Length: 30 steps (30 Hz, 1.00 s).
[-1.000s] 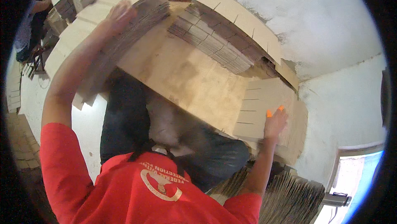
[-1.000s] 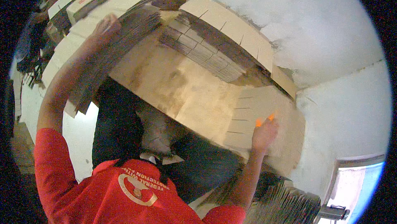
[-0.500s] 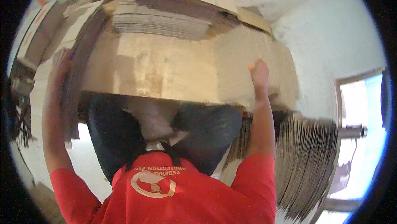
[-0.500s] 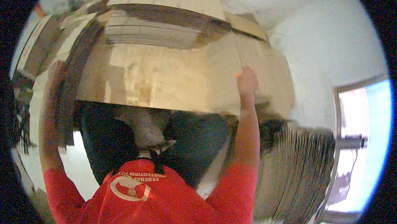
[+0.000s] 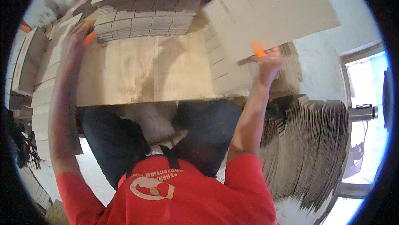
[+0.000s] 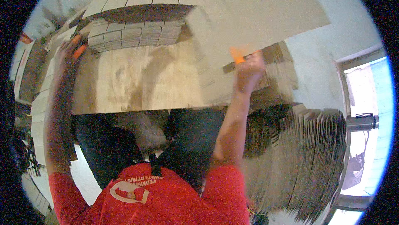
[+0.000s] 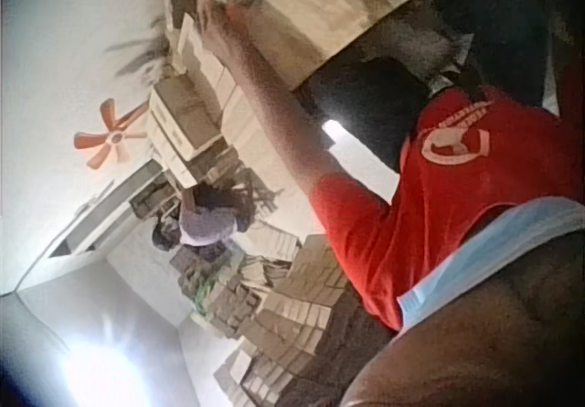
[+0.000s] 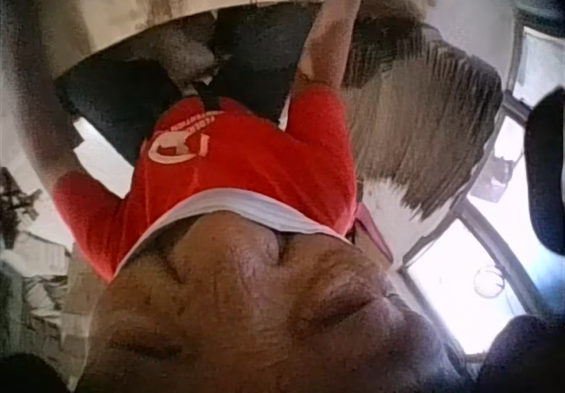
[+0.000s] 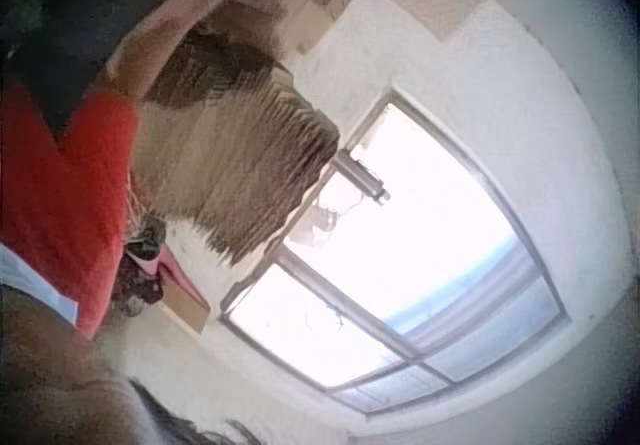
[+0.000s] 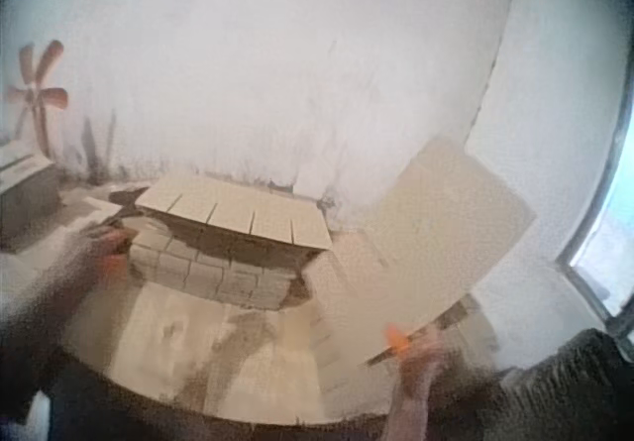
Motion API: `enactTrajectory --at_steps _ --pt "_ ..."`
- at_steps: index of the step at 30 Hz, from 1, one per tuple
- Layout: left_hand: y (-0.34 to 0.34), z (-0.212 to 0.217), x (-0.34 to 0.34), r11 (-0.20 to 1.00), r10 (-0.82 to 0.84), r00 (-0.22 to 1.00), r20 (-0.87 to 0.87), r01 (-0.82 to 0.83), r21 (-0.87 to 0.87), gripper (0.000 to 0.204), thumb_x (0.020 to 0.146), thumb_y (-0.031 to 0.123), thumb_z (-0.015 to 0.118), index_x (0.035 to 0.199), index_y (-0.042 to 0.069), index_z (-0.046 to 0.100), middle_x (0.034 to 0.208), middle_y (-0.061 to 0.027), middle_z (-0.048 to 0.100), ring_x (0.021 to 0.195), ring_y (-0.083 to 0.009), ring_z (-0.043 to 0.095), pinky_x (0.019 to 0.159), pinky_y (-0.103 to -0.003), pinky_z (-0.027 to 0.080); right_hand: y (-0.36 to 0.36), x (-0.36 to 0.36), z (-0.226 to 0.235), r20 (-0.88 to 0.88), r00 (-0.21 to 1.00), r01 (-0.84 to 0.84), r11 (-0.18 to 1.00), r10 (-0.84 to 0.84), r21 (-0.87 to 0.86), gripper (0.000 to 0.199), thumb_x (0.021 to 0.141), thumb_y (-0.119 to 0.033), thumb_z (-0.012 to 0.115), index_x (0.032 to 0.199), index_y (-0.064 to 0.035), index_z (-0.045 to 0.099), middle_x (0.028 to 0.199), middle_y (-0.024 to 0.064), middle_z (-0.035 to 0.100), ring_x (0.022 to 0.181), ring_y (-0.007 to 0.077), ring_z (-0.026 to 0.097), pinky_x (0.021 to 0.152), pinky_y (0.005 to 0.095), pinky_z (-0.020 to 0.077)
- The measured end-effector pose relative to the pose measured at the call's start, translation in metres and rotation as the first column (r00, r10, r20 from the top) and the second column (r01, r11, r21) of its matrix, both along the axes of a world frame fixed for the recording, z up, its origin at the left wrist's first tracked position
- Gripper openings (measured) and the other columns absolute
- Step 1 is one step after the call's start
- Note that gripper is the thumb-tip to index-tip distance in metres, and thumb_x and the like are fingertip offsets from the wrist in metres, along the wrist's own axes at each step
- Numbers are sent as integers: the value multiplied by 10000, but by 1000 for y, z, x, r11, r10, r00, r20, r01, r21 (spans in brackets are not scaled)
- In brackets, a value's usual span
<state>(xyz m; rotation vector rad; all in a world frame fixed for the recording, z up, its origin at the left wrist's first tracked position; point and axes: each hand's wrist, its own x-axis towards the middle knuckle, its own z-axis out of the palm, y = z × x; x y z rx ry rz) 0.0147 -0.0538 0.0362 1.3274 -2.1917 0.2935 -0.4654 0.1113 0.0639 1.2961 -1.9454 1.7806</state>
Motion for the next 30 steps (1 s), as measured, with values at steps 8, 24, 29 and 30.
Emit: enactTrajectory --at_steps 8,24,29,30 --pt "-81 7 -182 926 -245 965 95 262 -272 595 841 291 688 1337 46 466 1349 -123 505 1242 -308 456 1022 -422 396 -52 32 -13 532 842 154 907 87 -392 71 798 47 569 790 -5 617 712 10 543 584 86 459 444 248 374" --pt "-157 17 -246 957 -288 946 -148 290 -8 267 853 103 581 1108 37 625 1066 -146 648 1054 -293 592 874 -392 498 -51 17 -59 706 659 -280 956 258 -88 116 775 5 699 675 -44 665 597 -76 477 500 13 377 410 232 245" --pt "-139 10 -253 799 -272 811 518 490 -348 405 828 86 557 1212 -42 536 1289 -164 524 1048 -299 576 805 -366 525 -51 21 -65 648 720 -242 965 249 -103 100 751 34 650 677 -33 638 617 -60 509 520 21 391 417 231 267" --pt "-133 5 -253 815 -252 794 553 483 -322 404 823 86 555 1200 -57 536 1288 -163 517 1029 -285 574 793 -355 528 -51 26 -59 687 683 -235 965 248 -115 88 744 41 636 690 -29 641 623 -57 514 522 24 394 422 232 278"
